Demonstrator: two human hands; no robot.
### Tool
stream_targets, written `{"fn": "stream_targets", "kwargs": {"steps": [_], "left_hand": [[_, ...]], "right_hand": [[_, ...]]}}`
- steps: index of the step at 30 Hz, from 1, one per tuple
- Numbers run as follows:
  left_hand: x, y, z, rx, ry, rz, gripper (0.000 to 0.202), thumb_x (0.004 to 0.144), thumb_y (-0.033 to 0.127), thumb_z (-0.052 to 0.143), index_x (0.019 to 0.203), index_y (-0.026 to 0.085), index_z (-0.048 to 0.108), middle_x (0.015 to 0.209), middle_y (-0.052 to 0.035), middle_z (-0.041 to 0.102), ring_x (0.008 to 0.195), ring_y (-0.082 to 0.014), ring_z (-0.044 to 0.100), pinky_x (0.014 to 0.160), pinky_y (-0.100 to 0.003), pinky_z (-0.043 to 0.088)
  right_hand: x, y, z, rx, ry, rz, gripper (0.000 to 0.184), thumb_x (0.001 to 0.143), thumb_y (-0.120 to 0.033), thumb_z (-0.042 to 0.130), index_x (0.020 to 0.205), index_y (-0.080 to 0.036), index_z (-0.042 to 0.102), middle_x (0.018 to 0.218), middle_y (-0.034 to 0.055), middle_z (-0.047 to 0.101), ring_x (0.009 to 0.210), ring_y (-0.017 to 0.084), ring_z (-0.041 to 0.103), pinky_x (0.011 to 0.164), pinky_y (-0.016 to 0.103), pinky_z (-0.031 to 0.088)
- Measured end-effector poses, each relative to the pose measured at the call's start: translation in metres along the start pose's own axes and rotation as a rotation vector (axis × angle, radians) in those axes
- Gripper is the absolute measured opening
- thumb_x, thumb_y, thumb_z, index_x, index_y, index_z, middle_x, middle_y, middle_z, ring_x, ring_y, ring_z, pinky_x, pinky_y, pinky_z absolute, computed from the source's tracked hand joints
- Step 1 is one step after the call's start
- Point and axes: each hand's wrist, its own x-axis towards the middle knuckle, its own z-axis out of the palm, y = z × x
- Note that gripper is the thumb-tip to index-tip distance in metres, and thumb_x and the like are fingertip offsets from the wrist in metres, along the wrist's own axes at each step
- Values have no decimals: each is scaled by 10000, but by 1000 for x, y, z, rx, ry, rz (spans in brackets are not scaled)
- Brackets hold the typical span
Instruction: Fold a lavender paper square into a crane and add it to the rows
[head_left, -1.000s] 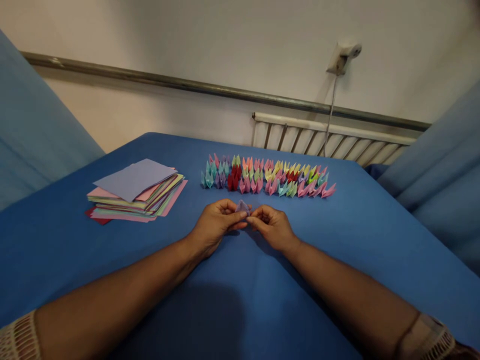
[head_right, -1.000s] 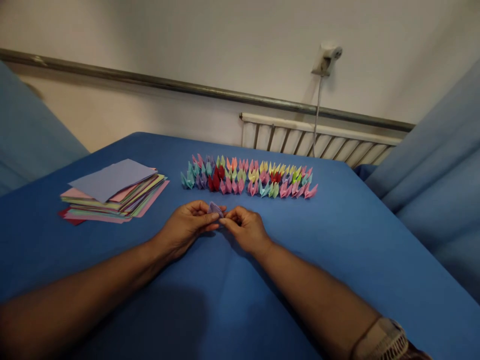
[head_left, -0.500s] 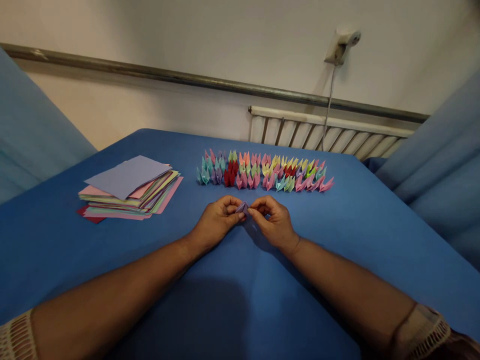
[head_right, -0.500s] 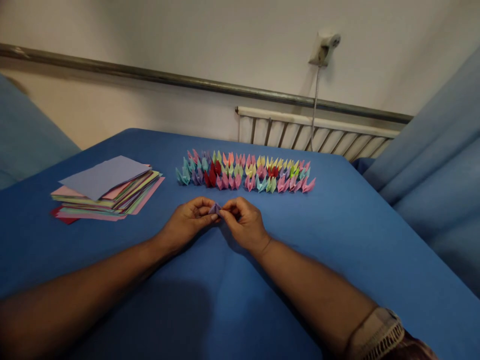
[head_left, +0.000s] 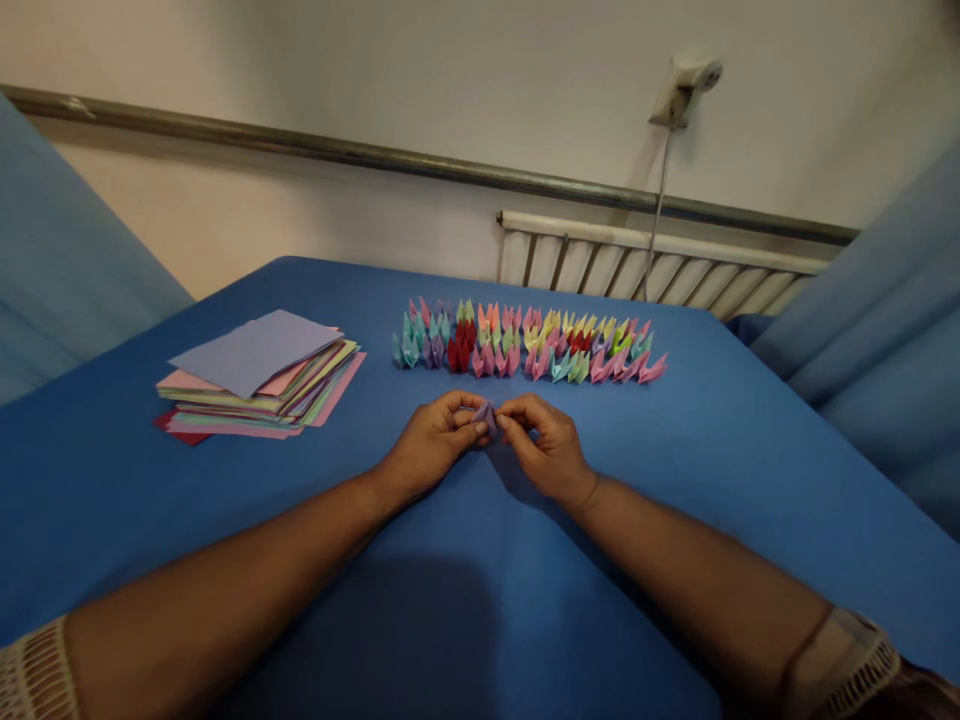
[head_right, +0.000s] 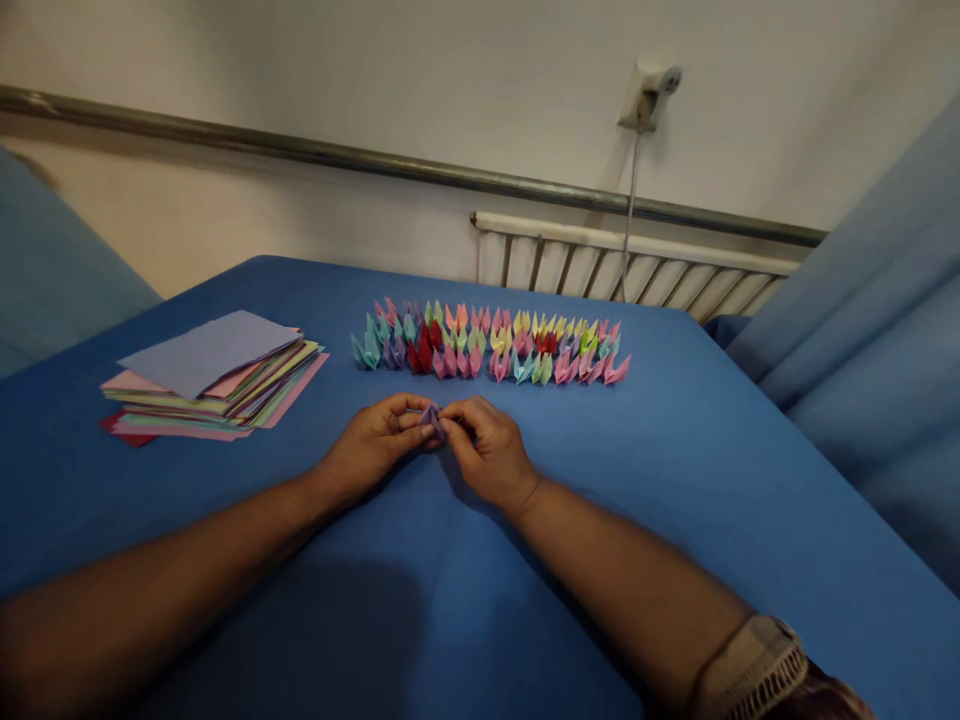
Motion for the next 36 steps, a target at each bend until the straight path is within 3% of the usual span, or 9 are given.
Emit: {"fn": "stream_targets", "kwargs": {"steps": [10,15,20,27,36], "left_hand": [[-3,2,2,111,-1,11,300,717,309,726,954,185,588,783,9,694,744,-148,644,681,-252,458],[-4,3,2,125,-13,6,352,722,312,715,1019,176,582,811,-11,714,735,-155,645,674,-261,454],[-4,4,3,103,-17,-8,377,701,292,728,1025,166,581,742,11,699,655,-123,611,621,-229,428],[-2,2,3,77,-14,-24,384,680,330,745,992,186,571,726,28,686,690,-135,629,665,-248,450],[-1,-2,0,109,-36,-14,340,719,329,736,995,187,598,717,36,678,647,-115,615,617,-221,428]], "right_hand": [[-1,0,2,-7,38,65,137,832,-227,607,957,-225,551,808,4,621,671,133,599,645,272,494],[-1,-1,1,-79,54,6,180,823,-224,632,952,-230,507,808,-6,572,654,127,571,644,272,485],[0,-3,-1,-109,14,-71,112,834,-193,620,894,-230,533,844,10,549,680,131,536,654,273,475],[1,-3,-1,-82,22,-51,113,827,-169,616,906,-234,568,835,6,555,689,134,545,650,271,480],[2,-3,0,-42,36,-25,65,842,-174,578,884,-224,578,815,5,569,685,129,574,646,262,483]]}}
